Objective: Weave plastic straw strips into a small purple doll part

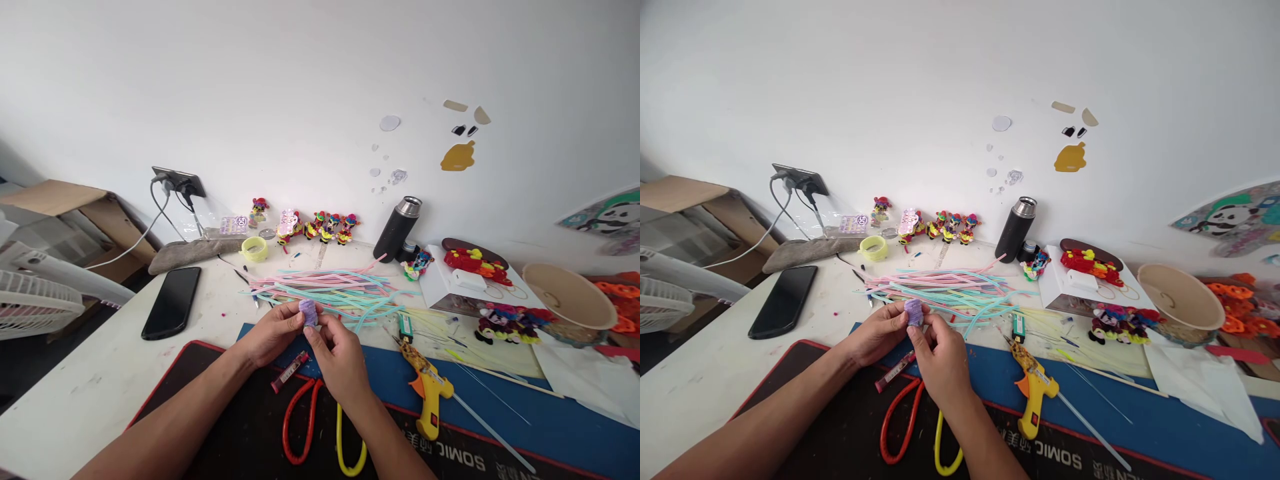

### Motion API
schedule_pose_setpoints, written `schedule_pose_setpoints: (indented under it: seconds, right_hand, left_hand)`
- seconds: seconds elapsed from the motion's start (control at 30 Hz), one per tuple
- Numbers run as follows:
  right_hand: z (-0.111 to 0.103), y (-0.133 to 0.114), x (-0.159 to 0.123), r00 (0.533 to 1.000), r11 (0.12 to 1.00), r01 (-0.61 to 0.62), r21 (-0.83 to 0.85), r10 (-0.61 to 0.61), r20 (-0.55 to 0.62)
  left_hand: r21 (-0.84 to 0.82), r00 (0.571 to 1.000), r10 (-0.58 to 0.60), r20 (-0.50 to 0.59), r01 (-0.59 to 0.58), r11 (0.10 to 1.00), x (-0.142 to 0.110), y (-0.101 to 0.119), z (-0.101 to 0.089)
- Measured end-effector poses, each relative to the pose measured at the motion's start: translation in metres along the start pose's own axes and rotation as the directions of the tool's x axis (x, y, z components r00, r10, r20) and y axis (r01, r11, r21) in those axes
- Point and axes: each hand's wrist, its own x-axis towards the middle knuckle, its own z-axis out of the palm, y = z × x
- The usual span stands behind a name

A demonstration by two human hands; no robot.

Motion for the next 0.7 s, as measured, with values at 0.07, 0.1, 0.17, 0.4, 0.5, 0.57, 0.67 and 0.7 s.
schedule_pose_setpoints:
  seconds: [0.07,0.1,0.17,0.4,0.5,0.57,0.67,0.7]
  right_hand:
    - [-0.0004,-0.0015,0.0002,1.0,1.0,0.0,0.01,0.0,-0.002]
    - [-0.0006,-0.0024,0.0002,1.0,1.0,-0.001,0.014,0.001,-0.003]
    - [-0.0009,-0.0038,0.0002,1.0,1.0,-0.004,0.022,0.004,-0.004]
    - [0.0002,-0.002,-0.0009,1.0,1.0,-0.005,0.017,0.006,-0.004]
    - [0.0013,-0.0006,-0.0017,1.0,1.0,-0.005,-0.002,0.005,-0.006]
    - [0.0017,-0.0006,-0.002,1.0,1.0,0.001,-0.014,-0.001,-0.014]
    - [0.0008,-0.0013,-0.0012,1.0,1.0,0.004,-0.019,-0.005,-0.02]
    - [0.0002,-0.0015,-0.0007,1.0,1.0,0.001,-0.017,-0.001,-0.019]
  left_hand:
    - [-0.018,1.0,0.004,0.0,-0.004,1.0,0.0002,0.0001,0.0007]
    - [-0.026,1.0,0.008,0.0,-0.008,1.0,0.0004,0.0002,0.0009]
    - [-0.031,1.0,0.011,0.002,-0.011,0.999,0.0007,0.0004,0.0008]
    - [-0.004,1.0,0.027,-0.003,-0.027,1.0,0.0015,0.0002,0.0]
    - [0.008,0.999,0.047,-0.016,-0.047,0.999,0.002,-0.0011,-0.0004]
    - [0.01,0.998,0.058,-0.028,-0.058,0.998,0.0022,-0.0021,-0.0006]
    - [0.022,0.997,0.063,-0.042,-0.062,0.998,0.0016,-0.0024,-0.0002]
    - [0.033,0.997,0.06,-0.043,-0.058,0.998,0.0012,-0.0018,0.0002]
